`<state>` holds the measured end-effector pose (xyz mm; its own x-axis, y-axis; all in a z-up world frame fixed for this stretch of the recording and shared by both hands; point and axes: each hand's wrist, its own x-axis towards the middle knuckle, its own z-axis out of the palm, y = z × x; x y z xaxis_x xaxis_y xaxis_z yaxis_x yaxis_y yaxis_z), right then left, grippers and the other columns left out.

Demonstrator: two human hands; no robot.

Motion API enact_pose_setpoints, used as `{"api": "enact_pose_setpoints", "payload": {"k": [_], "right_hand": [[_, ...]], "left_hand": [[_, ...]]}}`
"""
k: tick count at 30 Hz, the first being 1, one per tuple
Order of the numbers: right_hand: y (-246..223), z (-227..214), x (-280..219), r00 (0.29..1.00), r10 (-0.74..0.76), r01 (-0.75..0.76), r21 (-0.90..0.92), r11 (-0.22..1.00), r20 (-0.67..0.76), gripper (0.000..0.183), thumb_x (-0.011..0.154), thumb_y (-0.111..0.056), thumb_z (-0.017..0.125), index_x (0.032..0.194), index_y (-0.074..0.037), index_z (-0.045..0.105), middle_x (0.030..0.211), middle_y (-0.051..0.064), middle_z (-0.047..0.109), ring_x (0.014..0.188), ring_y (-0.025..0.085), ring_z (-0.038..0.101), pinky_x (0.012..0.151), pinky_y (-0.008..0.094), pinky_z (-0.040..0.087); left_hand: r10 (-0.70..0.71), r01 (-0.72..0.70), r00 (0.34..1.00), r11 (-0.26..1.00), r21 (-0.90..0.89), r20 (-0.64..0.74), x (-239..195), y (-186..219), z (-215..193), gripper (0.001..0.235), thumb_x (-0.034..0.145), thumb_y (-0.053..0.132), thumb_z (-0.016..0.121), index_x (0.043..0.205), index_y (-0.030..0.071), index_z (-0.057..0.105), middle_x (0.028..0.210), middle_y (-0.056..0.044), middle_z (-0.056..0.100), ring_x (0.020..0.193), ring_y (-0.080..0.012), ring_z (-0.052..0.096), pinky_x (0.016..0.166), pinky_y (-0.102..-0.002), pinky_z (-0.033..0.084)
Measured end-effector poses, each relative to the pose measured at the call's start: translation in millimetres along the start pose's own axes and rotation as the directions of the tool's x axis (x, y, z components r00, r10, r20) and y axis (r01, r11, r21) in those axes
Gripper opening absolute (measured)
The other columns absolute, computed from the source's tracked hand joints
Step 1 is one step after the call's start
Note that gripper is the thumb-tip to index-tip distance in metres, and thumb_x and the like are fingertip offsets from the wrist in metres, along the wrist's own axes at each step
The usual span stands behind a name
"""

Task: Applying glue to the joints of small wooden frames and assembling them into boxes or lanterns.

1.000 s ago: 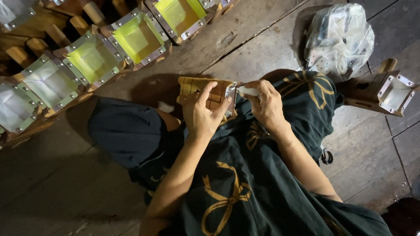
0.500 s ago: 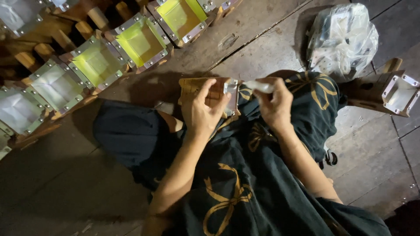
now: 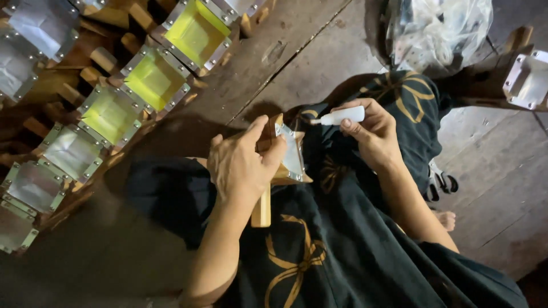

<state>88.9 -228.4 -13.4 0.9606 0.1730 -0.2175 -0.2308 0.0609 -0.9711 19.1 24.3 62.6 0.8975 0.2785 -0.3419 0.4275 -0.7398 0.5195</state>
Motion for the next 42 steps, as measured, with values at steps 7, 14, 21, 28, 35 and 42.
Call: {"api": "enact_pose_setpoints", "payload": {"k": [7, 14, 21, 28, 35, 42], "right_hand": [[3, -11, -24, 0.983, 0.051, -0.044, -0.043, 0.998, 0.177, 0.029, 0.087, -0.002, 0.08, 0.113, 0.006, 0.068, 0.097, 0.019, 0.073, 0.081, 0.016, 0.067, 0.07, 0.028, 0.057], [-4, 8, -37, 0.941, -0.016, 0.05, -0.092, 0.995, 0.339, 0.024, 0.089, -0.001, 0.077, 0.112, 0.003, 0.072, 0.099, 0.016, 0.072, 0.087, 0.016, 0.063, 0.077, 0.032, 0.055], [-15, 15, -33, 0.894, -0.094, 0.196, -0.193, 0.961, 0.438, 0.02, 0.092, -0.006, 0.075, 0.11, 0.0, 0.071, 0.092, 0.015, 0.071, 0.08, 0.021, 0.069, 0.073, 0.036, 0.056], [-18, 17, -31, 0.85, -0.132, 0.311, -0.283, 0.907, 0.51, 0.019, 0.092, -0.008, 0.075, 0.109, -0.002, 0.07, 0.091, 0.016, 0.073, 0.079, 0.032, 0.074, 0.071, 0.041, 0.058], [-14, 19, -31, 0.88, -0.092, 0.268, -0.329, 0.906, 0.465, 0.018, 0.091, -0.008, 0.077, 0.109, -0.005, 0.071, 0.088, 0.013, 0.073, 0.076, 0.029, 0.074, 0.07, 0.037, 0.056], [8, -5, -28, 0.967, 0.066, -0.04, -0.112, 0.993, 0.244, 0.026, 0.093, -0.006, 0.076, 0.116, 0.0, 0.066, 0.101, 0.015, 0.074, 0.092, 0.017, 0.07, 0.08, 0.03, 0.057]], "left_hand": [[0.043, -0.055, 0.997, 0.981, 0.189, 0.07, -18, 32, -16, 0.059, 0.087, 0.058, 0.053, 0.126, 0.017, 0.071, 0.077, -0.03, 0.073, 0.085, -0.0483, 0.073, 0.112, -0.058, 0.032], [0.065, -0.079, 0.995, 0.973, 0.217, 0.074, -25, 35, -16, 0.058, 0.087, 0.056, 0.055, 0.125, 0.017, 0.073, 0.074, -0.031, 0.071, 0.082, -0.0479, 0.073, 0.111, -0.059, 0.032], [0.037, -0.056, 0.995, 0.978, 0.203, 0.097, -26, 37, -12, 0.058, 0.086, 0.057, 0.055, 0.126, 0.018, 0.072, 0.075, -0.031, 0.072, 0.082, -0.0483, 0.073, 0.112, -0.058, 0.031], [0.024, -0.046, 0.993, 0.981, 0.189, 0.119, -26, 34, -10, 0.058, 0.086, 0.058, 0.055, 0.126, 0.019, 0.072, 0.072, -0.03, 0.072, 0.084, -0.0469, 0.073, 0.112, -0.059, 0.031], [0.049, -0.065, 0.994, 0.985, 0.16, 0.102, -24, 29, -11, 0.056, 0.086, 0.055, 0.057, 0.125, 0.017, 0.073, 0.079, -0.031, 0.073, 0.086, -0.0467, 0.073, 0.111, -0.061, 0.031], [0.063, -0.07, 0.994, 0.995, 0.074, 0.088, -21, 11, -20, 0.056, 0.087, 0.056, 0.06, 0.125, 0.017, 0.074, 0.091, -0.025, 0.076, 0.091, -0.0431, 0.074, 0.109, -0.06, 0.034]]}}
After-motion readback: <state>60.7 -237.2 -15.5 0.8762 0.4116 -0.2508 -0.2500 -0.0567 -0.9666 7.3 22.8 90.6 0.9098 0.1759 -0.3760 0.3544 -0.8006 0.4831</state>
